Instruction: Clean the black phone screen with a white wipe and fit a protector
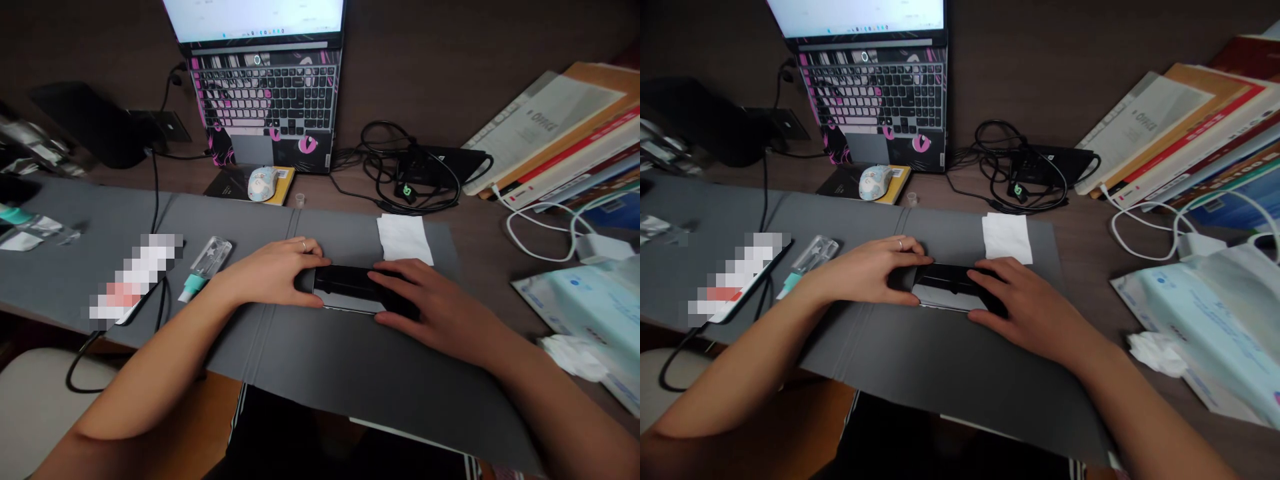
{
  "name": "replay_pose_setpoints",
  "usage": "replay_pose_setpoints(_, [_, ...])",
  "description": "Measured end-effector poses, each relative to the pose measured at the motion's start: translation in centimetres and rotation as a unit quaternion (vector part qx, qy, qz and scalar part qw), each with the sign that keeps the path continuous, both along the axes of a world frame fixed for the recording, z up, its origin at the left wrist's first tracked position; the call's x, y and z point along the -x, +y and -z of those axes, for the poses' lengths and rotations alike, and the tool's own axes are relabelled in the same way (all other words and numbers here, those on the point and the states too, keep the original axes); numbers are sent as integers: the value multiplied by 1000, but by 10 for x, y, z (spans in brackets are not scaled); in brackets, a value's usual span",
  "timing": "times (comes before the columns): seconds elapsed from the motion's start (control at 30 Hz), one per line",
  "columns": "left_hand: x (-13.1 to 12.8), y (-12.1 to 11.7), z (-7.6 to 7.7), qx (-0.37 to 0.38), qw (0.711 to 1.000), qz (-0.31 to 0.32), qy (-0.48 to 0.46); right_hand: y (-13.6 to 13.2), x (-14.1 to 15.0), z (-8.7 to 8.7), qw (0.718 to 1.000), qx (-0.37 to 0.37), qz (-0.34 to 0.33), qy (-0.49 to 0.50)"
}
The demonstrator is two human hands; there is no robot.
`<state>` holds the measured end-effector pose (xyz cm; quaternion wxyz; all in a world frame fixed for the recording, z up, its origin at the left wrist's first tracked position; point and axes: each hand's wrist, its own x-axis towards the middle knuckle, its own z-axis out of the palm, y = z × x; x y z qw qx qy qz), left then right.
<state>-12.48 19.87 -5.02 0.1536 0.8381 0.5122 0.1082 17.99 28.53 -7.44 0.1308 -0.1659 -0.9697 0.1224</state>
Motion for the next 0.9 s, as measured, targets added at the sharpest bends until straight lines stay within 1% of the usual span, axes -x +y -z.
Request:
replay_pose_setpoints(0.27, [-1, -1, 0, 5, 1000, 0, 4, 0, 1, 0, 1000, 3, 2, 5])
replay_pose_setpoints(0.53, [-1, -1, -2, 13, 1000, -4, 17, -1, 1, -1, 1000, 5, -5, 4])
replay_pose_setpoints(0.77, [-1, -2, 0, 8, 1000, -2, 6, 6, -14, -9, 996, 75, 15, -42])
replay_pose_setpoints(0.9, [-1, -3, 1, 2, 1000, 2, 9, 9, -18, -13, 994, 92, 12, -62])
